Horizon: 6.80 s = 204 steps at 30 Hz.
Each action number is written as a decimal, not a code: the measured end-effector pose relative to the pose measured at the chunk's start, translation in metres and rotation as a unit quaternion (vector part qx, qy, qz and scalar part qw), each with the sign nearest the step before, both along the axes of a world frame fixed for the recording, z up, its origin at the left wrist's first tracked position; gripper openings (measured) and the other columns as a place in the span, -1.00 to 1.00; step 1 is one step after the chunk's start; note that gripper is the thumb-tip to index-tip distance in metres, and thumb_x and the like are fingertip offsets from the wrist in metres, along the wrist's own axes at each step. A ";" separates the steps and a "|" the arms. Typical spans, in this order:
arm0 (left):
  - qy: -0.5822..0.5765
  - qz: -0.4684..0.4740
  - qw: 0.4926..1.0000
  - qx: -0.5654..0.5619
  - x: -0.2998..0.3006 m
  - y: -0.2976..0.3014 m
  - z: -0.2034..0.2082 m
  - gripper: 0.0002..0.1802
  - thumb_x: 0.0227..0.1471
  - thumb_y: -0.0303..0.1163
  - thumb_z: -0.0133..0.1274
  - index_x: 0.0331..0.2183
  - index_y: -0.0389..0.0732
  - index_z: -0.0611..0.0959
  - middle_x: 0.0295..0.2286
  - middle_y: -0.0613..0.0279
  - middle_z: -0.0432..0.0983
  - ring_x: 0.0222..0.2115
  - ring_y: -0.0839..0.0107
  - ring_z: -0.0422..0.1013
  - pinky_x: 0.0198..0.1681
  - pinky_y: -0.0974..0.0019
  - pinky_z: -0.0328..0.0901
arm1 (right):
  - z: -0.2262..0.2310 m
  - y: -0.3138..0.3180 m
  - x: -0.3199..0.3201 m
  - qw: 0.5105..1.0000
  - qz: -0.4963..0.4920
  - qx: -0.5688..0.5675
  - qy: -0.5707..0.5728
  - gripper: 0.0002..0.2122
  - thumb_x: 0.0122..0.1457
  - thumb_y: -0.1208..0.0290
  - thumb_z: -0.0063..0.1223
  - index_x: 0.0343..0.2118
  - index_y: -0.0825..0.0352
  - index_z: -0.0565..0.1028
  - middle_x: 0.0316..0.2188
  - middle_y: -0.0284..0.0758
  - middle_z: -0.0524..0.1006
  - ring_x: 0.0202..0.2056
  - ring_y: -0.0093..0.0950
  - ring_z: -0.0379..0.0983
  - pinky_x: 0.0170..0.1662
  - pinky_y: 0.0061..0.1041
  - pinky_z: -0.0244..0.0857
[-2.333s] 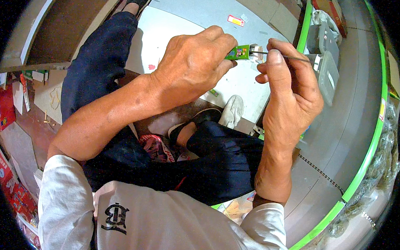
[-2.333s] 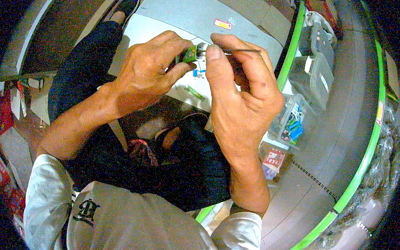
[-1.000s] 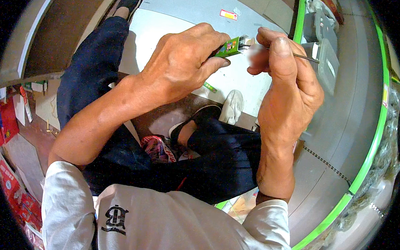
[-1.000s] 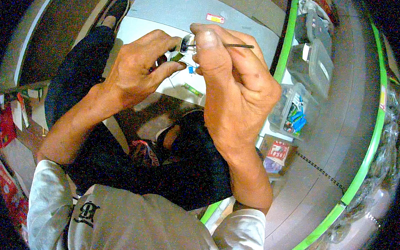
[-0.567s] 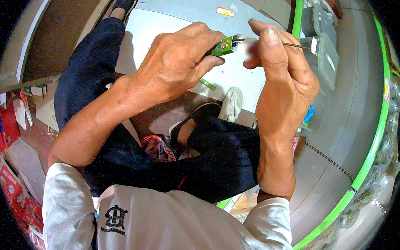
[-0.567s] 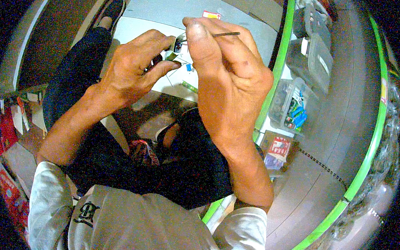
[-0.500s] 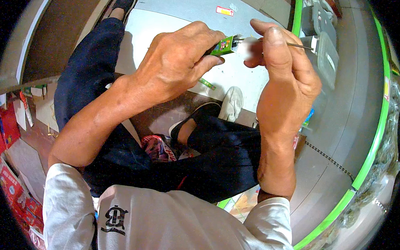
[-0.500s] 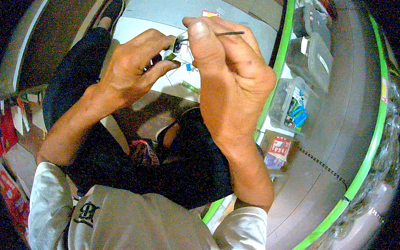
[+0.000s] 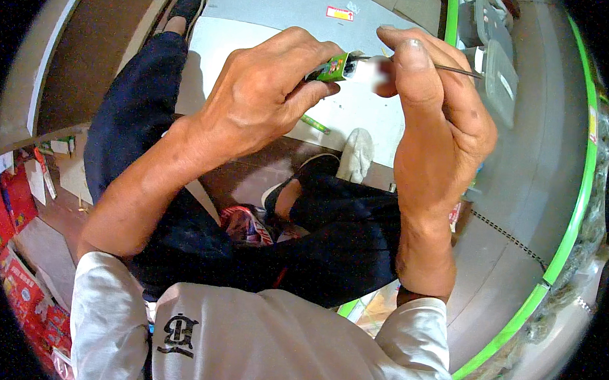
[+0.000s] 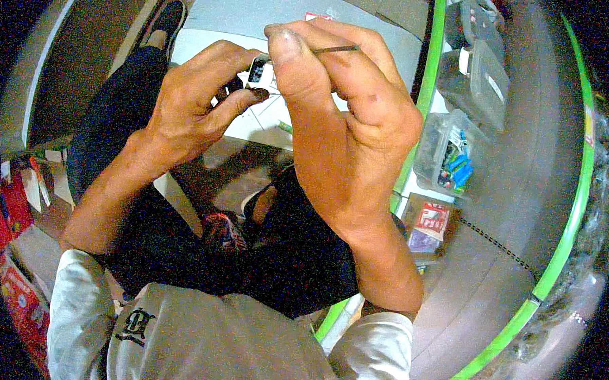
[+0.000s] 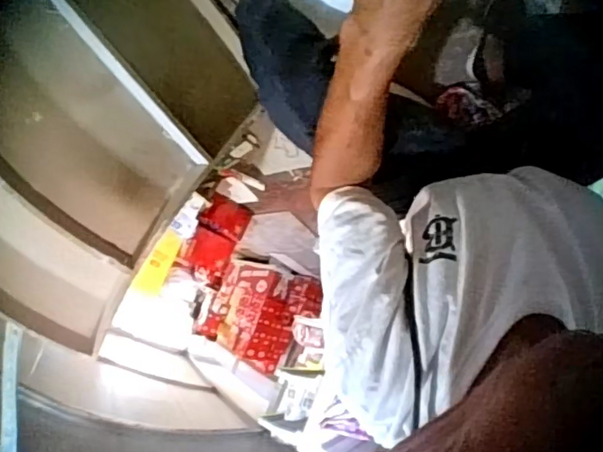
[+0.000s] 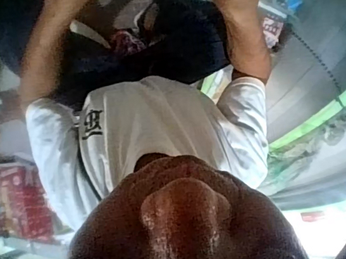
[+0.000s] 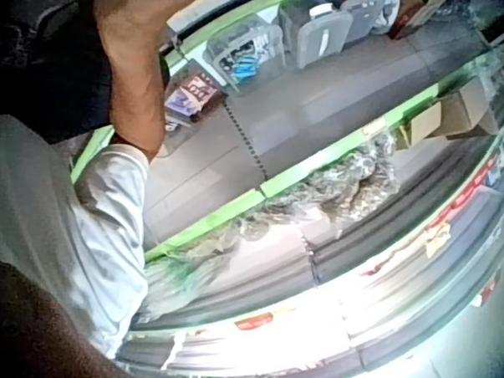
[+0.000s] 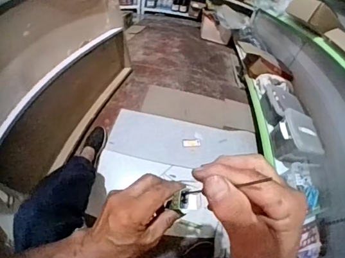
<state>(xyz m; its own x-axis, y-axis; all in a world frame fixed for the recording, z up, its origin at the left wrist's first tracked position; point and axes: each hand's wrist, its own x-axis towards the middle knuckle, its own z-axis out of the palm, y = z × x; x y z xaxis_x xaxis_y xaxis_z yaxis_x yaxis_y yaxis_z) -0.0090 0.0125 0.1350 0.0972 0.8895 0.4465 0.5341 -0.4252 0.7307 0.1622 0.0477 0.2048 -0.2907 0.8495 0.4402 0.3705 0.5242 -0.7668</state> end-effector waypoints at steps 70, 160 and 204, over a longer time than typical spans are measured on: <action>-0.005 -0.003 0.999 -0.054 0.000 -0.004 -0.008 -0.73 0.00 -0.41 0.28 -0.22 -0.29 0.65 -0.40 0.14 0.50 -0.50 0.37 0.46 -0.45 0.35 0.37 | 0.010 -0.004 0.008 0.983 -0.037 -0.079 0.162 -0.82 0.30 0.45 0.04 -0.19 0.49 0.50 -0.35 -0.11 0.61 -0.45 -0.50 0.52 -0.38 -0.52 0.43; 0.022 -0.012 0.999 0.027 -0.002 -0.002 -0.012 -0.69 -0.08 -0.43 0.30 -0.23 -0.24 0.62 -0.39 0.08 0.52 -0.43 0.10 0.51 -0.40 0.17 0.40 | 0.006 -0.009 0.008 0.988 0.032 0.005 -0.154 -0.90 0.10 0.59 0.28 -0.31 0.42 0.61 -0.44 -0.38 0.56 -0.41 -0.67 0.43 -0.32 -0.70 0.30; -0.029 0.011 0.999 -0.023 -0.006 -0.005 -0.007 -0.72 -0.03 -0.38 0.25 -0.24 -0.26 0.64 -0.46 0.05 0.47 -0.47 0.07 0.46 -0.39 0.14 0.35 | -0.016 -0.008 -0.005 0.983 0.033 -0.181 0.012 -0.79 0.19 0.47 0.19 -0.13 0.38 0.58 -0.39 -0.28 0.62 -0.45 -0.57 0.54 -0.35 -0.56 0.43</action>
<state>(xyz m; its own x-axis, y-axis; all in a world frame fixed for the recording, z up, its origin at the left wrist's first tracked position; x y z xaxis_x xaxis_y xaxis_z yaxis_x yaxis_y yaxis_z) -0.0154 0.0076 0.1279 0.0529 0.9108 0.4095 0.4984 -0.3794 0.7795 0.1577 0.0401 0.1886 -0.3444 0.9311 0.1201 0.3238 0.2378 -0.9157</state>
